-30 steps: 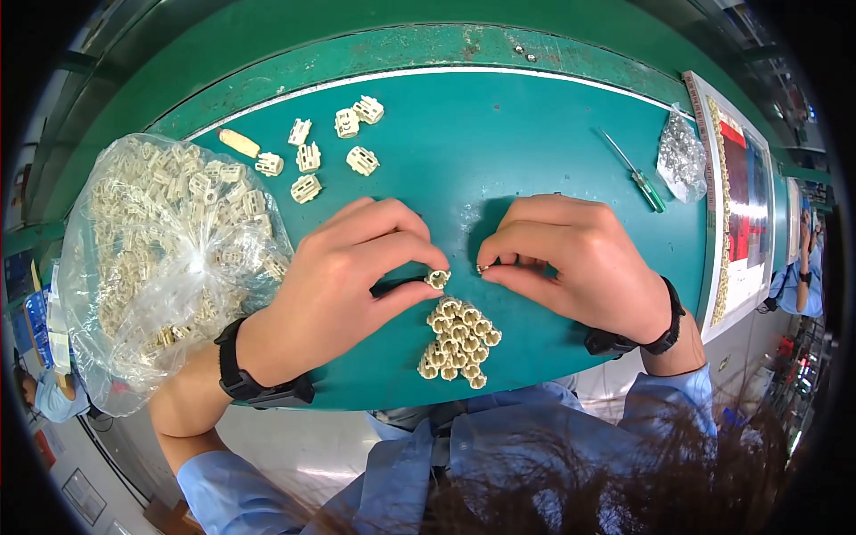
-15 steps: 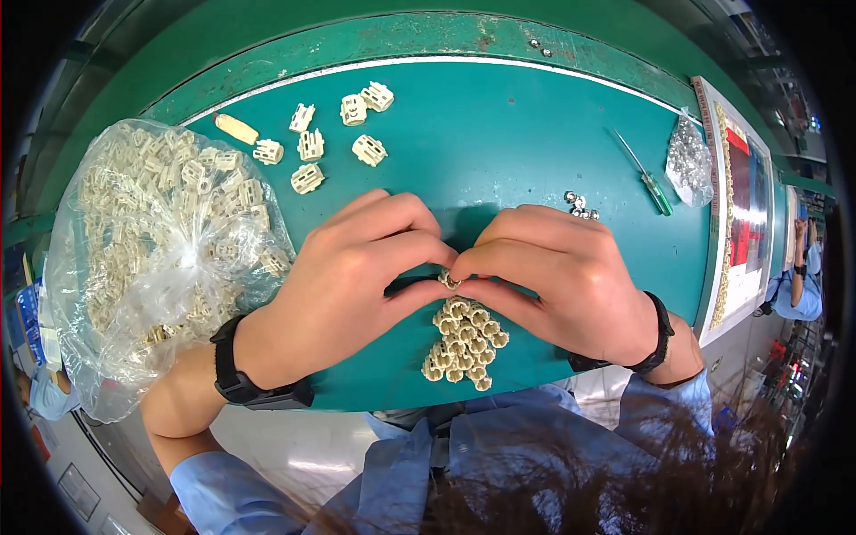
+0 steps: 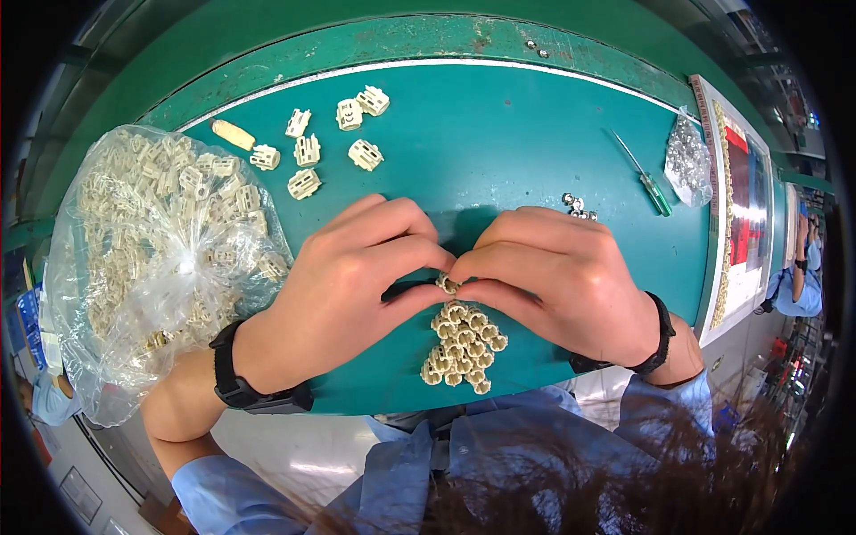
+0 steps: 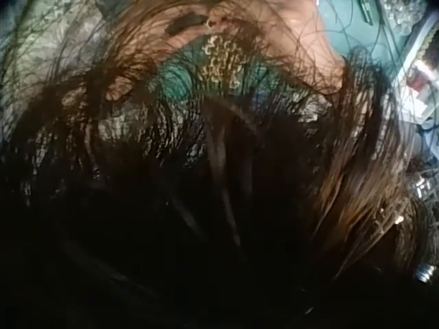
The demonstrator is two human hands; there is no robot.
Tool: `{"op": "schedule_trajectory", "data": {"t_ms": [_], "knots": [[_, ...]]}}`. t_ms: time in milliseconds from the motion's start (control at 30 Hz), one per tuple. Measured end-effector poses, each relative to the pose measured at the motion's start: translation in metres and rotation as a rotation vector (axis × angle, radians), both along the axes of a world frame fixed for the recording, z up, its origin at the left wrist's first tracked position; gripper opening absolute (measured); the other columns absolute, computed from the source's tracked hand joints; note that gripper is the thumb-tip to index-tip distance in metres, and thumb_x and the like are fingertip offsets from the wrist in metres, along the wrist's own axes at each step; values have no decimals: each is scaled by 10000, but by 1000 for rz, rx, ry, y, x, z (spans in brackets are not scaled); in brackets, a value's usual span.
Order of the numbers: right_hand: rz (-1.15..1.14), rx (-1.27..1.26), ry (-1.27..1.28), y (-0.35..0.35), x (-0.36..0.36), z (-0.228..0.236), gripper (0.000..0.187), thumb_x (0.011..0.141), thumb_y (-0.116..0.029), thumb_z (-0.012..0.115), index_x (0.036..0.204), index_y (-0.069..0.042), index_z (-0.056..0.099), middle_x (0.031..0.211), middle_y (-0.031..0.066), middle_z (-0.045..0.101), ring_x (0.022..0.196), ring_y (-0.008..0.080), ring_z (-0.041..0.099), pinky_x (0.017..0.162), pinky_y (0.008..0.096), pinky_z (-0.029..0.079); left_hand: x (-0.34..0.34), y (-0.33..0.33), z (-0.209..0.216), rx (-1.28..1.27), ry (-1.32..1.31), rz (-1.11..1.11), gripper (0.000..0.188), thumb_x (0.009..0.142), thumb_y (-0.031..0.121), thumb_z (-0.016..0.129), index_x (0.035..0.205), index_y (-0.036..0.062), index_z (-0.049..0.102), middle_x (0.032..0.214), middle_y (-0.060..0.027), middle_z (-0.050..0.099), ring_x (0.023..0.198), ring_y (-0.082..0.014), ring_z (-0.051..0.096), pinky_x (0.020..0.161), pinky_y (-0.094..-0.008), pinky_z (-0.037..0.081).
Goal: The person assembles electrical components by hand, picking up white plastic housings and metal inserts. They press the metal pieces into the housings one at a time and stack the completed units into a triangular formation.
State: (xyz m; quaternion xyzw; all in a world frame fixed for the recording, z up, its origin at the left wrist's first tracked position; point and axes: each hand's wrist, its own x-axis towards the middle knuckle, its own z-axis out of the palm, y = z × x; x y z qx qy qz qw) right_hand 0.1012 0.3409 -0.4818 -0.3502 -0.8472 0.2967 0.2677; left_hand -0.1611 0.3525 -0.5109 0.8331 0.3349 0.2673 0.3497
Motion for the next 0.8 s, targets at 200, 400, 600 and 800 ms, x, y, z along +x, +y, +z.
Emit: {"op": "schedule_trajectory", "data": {"t_ms": [200, 400, 600, 800], "knots": [[-76, -2, -44, 18, 32, 16, 217, 869, -6, 941, 1065, -54, 860, 967, 87, 780, 827, 287, 750, 703, 379, 605, 6, 7, 10, -35, 43, -25, 337, 782, 88, 1012, 1088, 97, 874, 1086, -59, 742, 982, -295, 701, 820, -403, 582], [-16, 18, -40, 21, 59, 19, 192, 888, -57, 940, 1063, -58, 861, 968, 100, 783, 833, 300, 749, 727, 395, 608, 35, 11, 18, -35, 46, -36, 327, 824, 46, 968, 1135, 90, 875, 1077, -60, 736, 972, -276, 689, 826, -401, 575], [-63, 48, -41, 31, 113, 12, 176, 899, -87, 932, 1058, -88, 857, 963, 87, 774, 841, 318, 742, 722, 415, 600, 81, 10, 30, 114, 249, 1, 333, 861, 7, 903, 1185, 74, 866, 1133, -65, 764, 1000, -276, 683, 855, -398, 566], [-20, 30, -200, 24, 144, 9, 180, 917, -125, 904, 1070, -113, 812, 968, 56, 742, 898, 323, 743, 725, 456, 585, 111, 8, 13, 299, 264, -18, 361, 824, 15, 922, 1171, 100, 869, 1157, -54, 775, 1017, -282, 677, 860, -396, 557]]}}
